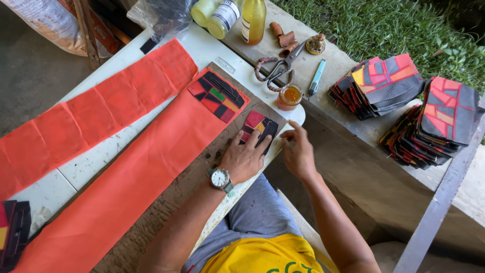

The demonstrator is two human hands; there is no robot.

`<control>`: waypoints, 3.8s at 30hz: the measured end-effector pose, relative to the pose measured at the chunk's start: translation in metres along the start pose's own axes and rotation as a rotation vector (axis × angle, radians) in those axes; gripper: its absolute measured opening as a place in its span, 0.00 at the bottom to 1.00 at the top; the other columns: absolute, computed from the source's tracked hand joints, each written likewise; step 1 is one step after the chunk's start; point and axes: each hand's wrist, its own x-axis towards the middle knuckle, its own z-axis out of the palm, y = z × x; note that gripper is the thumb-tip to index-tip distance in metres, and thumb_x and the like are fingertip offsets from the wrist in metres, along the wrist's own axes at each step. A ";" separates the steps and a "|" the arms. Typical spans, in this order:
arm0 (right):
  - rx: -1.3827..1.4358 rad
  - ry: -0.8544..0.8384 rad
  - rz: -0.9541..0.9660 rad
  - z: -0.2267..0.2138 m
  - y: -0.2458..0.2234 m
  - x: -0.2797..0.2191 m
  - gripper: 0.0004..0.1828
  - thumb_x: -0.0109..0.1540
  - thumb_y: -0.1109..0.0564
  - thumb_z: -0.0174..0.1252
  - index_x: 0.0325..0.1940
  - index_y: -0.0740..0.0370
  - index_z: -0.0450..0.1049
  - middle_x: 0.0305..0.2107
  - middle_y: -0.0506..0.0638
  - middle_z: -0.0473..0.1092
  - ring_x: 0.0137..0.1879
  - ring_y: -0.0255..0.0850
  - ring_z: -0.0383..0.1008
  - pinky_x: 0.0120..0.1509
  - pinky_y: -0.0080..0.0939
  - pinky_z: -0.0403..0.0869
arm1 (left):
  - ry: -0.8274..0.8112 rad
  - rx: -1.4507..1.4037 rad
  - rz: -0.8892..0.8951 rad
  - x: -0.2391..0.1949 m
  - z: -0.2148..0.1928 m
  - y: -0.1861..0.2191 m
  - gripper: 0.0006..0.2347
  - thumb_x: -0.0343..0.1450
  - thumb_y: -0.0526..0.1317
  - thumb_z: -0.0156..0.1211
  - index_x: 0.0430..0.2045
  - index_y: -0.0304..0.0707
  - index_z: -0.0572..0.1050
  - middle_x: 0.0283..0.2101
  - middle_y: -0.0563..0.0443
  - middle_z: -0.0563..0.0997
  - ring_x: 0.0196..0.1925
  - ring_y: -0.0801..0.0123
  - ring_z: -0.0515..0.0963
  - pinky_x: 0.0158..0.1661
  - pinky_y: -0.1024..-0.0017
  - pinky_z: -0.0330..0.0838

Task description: The person applies adhesive from a small jar onto patterned fabric pieces and presses them onto a long orange fabric strip laid on a table. They repeat the process for multiple pieces, aligning and smoothing each one in place.

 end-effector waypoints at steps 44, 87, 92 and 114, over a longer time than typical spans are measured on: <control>0.214 -0.724 0.468 -0.048 -0.046 0.033 0.59 0.52 0.58 0.57 0.82 0.50 0.34 0.29 0.56 0.78 0.31 0.37 0.73 0.31 0.36 0.74 | 0.138 -0.288 -0.127 0.004 -0.015 -0.029 0.22 0.66 0.46 0.69 0.55 0.49 0.77 0.62 0.36 0.68 0.64 0.46 0.70 0.61 0.54 0.64; 0.811 -0.399 -0.067 -0.124 -0.041 0.046 0.33 0.56 0.67 0.64 0.65 0.56 0.68 0.44 0.52 0.72 0.45 0.40 0.74 0.49 0.39 0.74 | 0.197 -0.699 -0.009 0.021 0.002 -0.063 0.24 0.61 0.31 0.70 0.54 0.34 0.75 0.59 0.36 0.74 0.62 0.49 0.74 0.61 0.63 0.67; 0.454 -0.788 0.407 -0.073 -0.009 0.048 0.52 0.50 0.63 0.60 0.77 0.56 0.50 0.31 0.52 0.74 0.34 0.35 0.73 0.32 0.34 0.73 | 0.186 -0.713 -0.008 0.023 0.001 -0.061 0.24 0.62 0.31 0.70 0.55 0.34 0.75 0.59 0.38 0.74 0.62 0.51 0.75 0.62 0.64 0.68; -0.289 -0.690 0.163 -0.014 -0.077 -0.044 0.56 0.50 0.59 0.62 0.81 0.51 0.48 0.26 0.50 0.80 0.30 0.48 0.80 0.39 0.48 0.77 | 0.183 -0.667 -0.023 0.022 0.004 -0.061 0.23 0.63 0.31 0.69 0.55 0.34 0.75 0.58 0.36 0.74 0.61 0.48 0.75 0.60 0.63 0.70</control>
